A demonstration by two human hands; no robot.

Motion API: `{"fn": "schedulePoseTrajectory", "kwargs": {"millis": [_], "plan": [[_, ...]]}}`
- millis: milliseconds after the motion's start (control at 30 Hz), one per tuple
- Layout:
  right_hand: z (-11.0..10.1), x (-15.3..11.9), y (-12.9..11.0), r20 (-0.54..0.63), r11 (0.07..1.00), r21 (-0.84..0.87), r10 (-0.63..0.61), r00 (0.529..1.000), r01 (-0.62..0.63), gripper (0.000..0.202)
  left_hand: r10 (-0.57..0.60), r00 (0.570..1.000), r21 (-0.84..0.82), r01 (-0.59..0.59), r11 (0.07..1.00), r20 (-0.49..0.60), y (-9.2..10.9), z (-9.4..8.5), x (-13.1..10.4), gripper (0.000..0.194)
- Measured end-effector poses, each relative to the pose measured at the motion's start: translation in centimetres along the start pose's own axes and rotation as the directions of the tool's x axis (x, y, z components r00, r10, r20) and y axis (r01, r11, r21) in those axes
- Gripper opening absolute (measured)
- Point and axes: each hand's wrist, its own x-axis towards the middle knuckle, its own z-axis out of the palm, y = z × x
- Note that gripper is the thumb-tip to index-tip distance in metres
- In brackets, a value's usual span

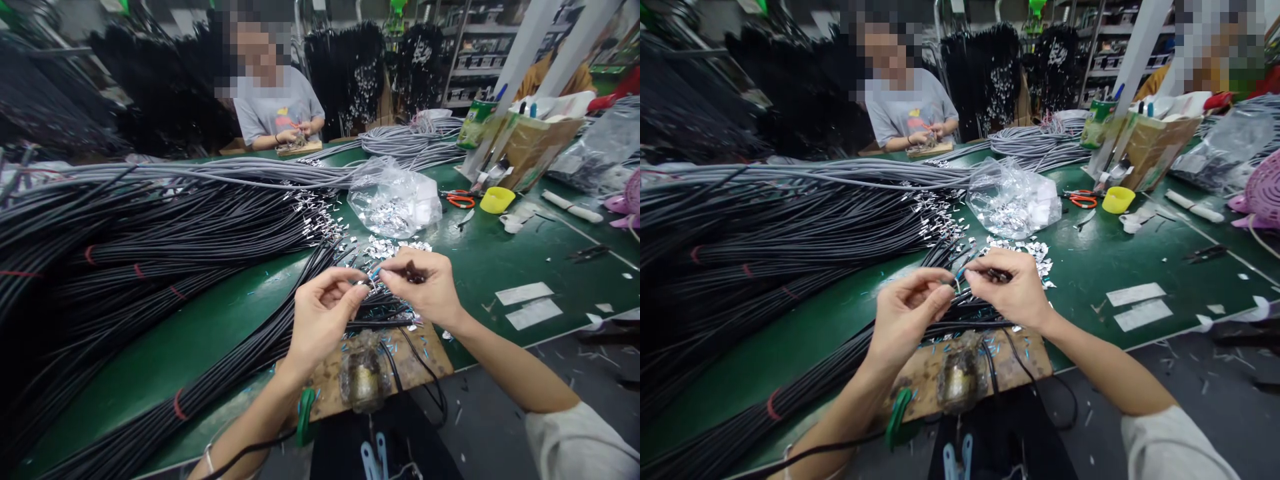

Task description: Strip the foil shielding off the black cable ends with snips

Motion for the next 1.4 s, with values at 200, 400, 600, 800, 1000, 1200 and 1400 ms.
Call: {"fn": "schedulePoseTrajectory", "kwargs": {"millis": [200, 400, 600, 800, 1000, 1200, 1400], "plan": [[1.3, 0.0, 1.1, 0.328, 0.726, 0.347, 0.5, 0.802, -0.594, 0.014, 0.036, 0.98, -0.134, -0.01, 0.991, 0.197, -0.3, -0.4, 0.2, 0.028], [0.0, 0.3, -0.3, 0.005, 0.999, -0.043, 0.026, 1.0, -0.026, 0.009, 0.111, 0.993, 0.115, -0.114, 0.987, 0.036, 0.7, -0.1, -0.3, 0.01], [-0.6, -0.3, -0.6, 0.048, 0.929, -0.261, -0.26, 0.964, 0.264, 0.01, 0.36, 0.931, 0.511, -0.284, 0.811, -0.054, 0.6, 0.3, -0.9, 0.004], [-0.1, 0.0, -0.5, 0.051, 0.994, -0.106, 0.006, 0.999, -0.001, 0.01, 0.233, 0.972, 0.367, -0.205, 0.908, -0.034, 0.6, 0.2, -0.7, 0.007], [1.2, -0.1, 0.1, 0.193, 0.803, 0.454, 0.334, 0.922, -0.386, 0.026, 0.106, 0.992, 0.001, -0.106, 0.994, 0.067, -0.1, -0.1, -0.1, 0.016], [1.1, 0.0, 0.2, 0.284, 0.718, 0.476, 0.422, 0.861, -0.509, 0.027, 0.603, 0.797, 0.478, -0.547, 0.687, 0.045, 0.1, -0.7, -0.1, 0.014], [1.2, -0.4, -0.6, 0.131, 0.932, 0.219, 0.266, 0.955, -0.29, 0.031, 0.693, 0.719, 0.612, -0.573, 0.544, 0.058, 0.3, -0.3, -0.7, 0.016]]}}
